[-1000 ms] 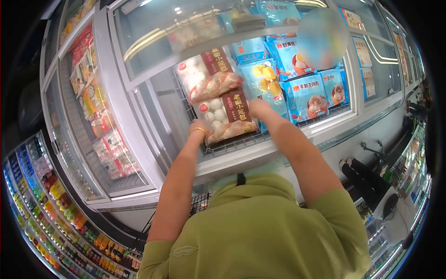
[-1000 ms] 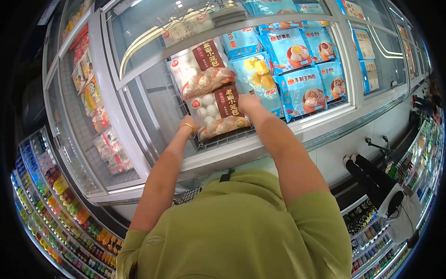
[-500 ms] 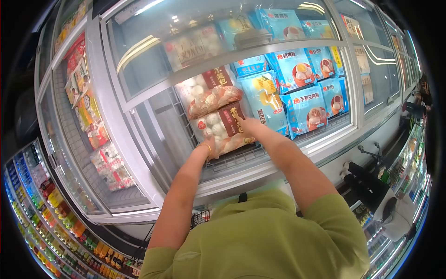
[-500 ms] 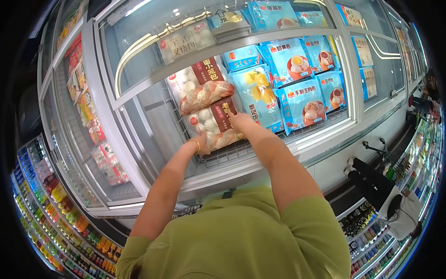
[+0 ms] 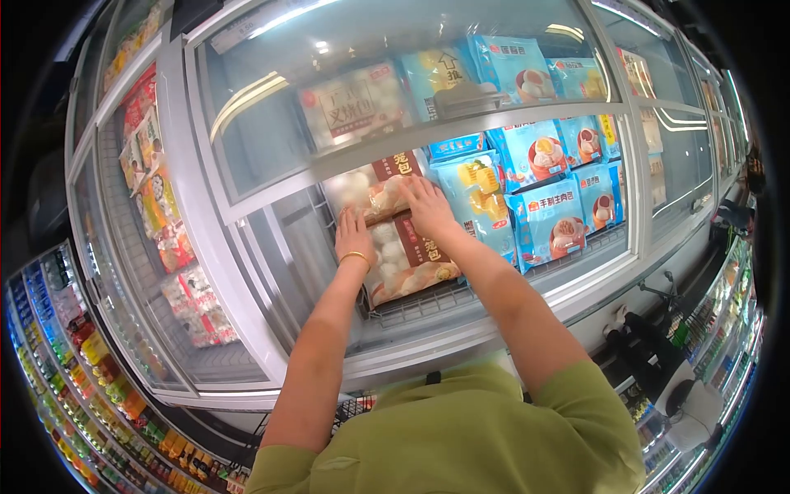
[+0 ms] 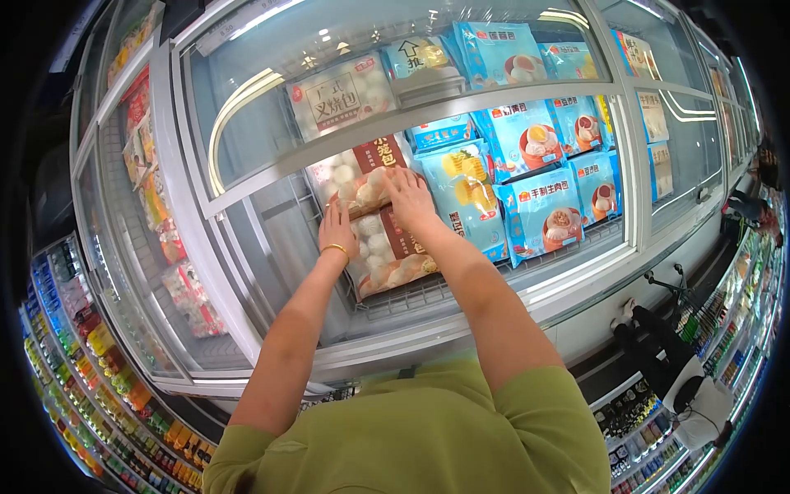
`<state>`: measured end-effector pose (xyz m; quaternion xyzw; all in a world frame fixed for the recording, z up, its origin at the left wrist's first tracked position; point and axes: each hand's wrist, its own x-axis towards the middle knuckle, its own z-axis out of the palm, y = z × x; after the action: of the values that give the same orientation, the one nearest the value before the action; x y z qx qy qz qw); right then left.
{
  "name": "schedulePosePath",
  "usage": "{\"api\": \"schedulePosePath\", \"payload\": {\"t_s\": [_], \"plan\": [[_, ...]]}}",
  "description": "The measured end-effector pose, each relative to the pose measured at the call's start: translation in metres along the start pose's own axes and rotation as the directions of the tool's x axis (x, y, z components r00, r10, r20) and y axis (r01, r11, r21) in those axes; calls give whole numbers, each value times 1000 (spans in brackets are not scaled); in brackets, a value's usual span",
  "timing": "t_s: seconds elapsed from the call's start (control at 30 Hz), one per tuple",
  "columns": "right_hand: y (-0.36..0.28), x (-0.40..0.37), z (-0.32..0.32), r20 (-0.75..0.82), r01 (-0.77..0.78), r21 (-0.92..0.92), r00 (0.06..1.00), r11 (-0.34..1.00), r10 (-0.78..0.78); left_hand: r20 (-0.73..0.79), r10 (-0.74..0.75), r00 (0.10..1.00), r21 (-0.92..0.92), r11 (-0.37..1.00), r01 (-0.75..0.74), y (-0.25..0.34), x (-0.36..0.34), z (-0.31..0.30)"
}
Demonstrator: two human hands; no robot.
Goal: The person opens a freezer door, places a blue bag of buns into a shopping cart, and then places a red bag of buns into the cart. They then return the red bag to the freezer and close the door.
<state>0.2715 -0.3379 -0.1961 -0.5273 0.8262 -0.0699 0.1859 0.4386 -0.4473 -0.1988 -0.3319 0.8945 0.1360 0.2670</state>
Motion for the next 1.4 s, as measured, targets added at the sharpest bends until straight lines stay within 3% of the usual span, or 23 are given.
{"api": "schedulePosePath", "payload": {"t_s": [0.03, 0.1, 0.23, 0.33, 0.37, 0.4, 0.43, 0.47, 0.53, 0.57, 0.6, 0.67, 0.7, 0.77, 0.8, 0.87, 0.9, 1.0, 1.03, 1.1, 1.27, 1.33, 1.4], "plan": [[3, -3, 6, 86, -36, -33, 996, 999, 39, -4, -1, 1000, 1, 1000, 1, -4, -1, -1], [2, -7, 17, 89, -23, -69, 996, 997, 30, 274, 79, 959, 85, 991, -106, -13, -6, -1], [-6, -1, 21, 235, -85, -177, 964, 980, 126, 285, 33, 958, 166, 982, -84, -4, -4, 2], [-13, 17, -6, 457, -177, -136, 862, 975, 220, 208, 112, 972, 122, 983, -140, 0, 5, -20], [-13, 21, -7, 453, -168, -135, 866, 976, 212, 153, 84, 985, -18, 996, -83, 4, 3, -35], [-10, 22, -5, 162, -88, -14, 983, 996, 89, 105, 48, 993, -160, 987, -31, 6, 0, -45], [-6, 24, -5, -159, 32, 74, 987, 997, -20, -72, 53, 996, -213, 975, -68, 4, 4, -34], [-2, 26, -6, -166, 56, 65, 985, 996, -45, -88, 35, 996, -221, 974, -53, 3, 7, -26], [-2, 22, -8, 209, -65, -47, 975, 997, 73, -23, -11, 1000, -104, 995, 8, 3, 5, -24], [-5, 22, -12, 209, -88, -66, 973, 994, 100, 302, -77, 950, -147, 981, 126, 3, 8, -36], [-9, 29, -25, 196, -36, -80, 979, 996, 52, 275, -113, 955, -170, 972, 164, 2, 7, -47], [-20, 31, -58, 531, -153, 48, 841, 987, 104, 505, 14, 863, -129, 990, 59, -1, -5, -61], [-22, 22, -63, 524, -115, 35, 848, 993, 80, 486, -3, 874, -148, 985, 86, -2, -17, -68], [-23, -1, -72, 312, 57, 242, 941, 969, -133, 157, 113, 981, -351, 935, -52, -4, -49, -84], [-26, -11, -83, 303, 88, 229, 940, 969, -157, 133, 93, 987, -361, 932, -39, -5, -68, -96], [-42, -38, -118, 451, 113, 271, 862, 956, -230, -182, 183, 966, -546, 798, -254, -7, -118, -120], [-48, -54, -133, 454, 142, 263, 854, 954, -252, -195, 155, 969, -556, 796, -239, -8, -144, -131], [-67, -96, -164, 431, 197, 305, 844, 932, -319, -459, -7, 888, -786, 469, -403, -14, -213, -153], [-73, -110, -166, 313, 167, 445, 892, 880, -327, -508, -82, 857, -803, 406, -437, -18, -236, -157], [-90, -138, -175, 161, 142, 657, 933, 740, -322, -409, -283, 867, -904, -5, -428, -29, -285, -160], [-136, -185, -165, 136, 85, 742, 952, 665, -274, -322, -711, 626, -870, -38, -491, -51, -389, -114], [-143, -190, -151, -54, 436, 519, 875, 735, -481, -260, -818, 513, -897, 8, -443, -44, -424, -73], [-148, -192, -138, -215, 588, 383, 807, 713, -550, -129, -884, 449, -979, 40, -202, -27, -456, -24]]}}
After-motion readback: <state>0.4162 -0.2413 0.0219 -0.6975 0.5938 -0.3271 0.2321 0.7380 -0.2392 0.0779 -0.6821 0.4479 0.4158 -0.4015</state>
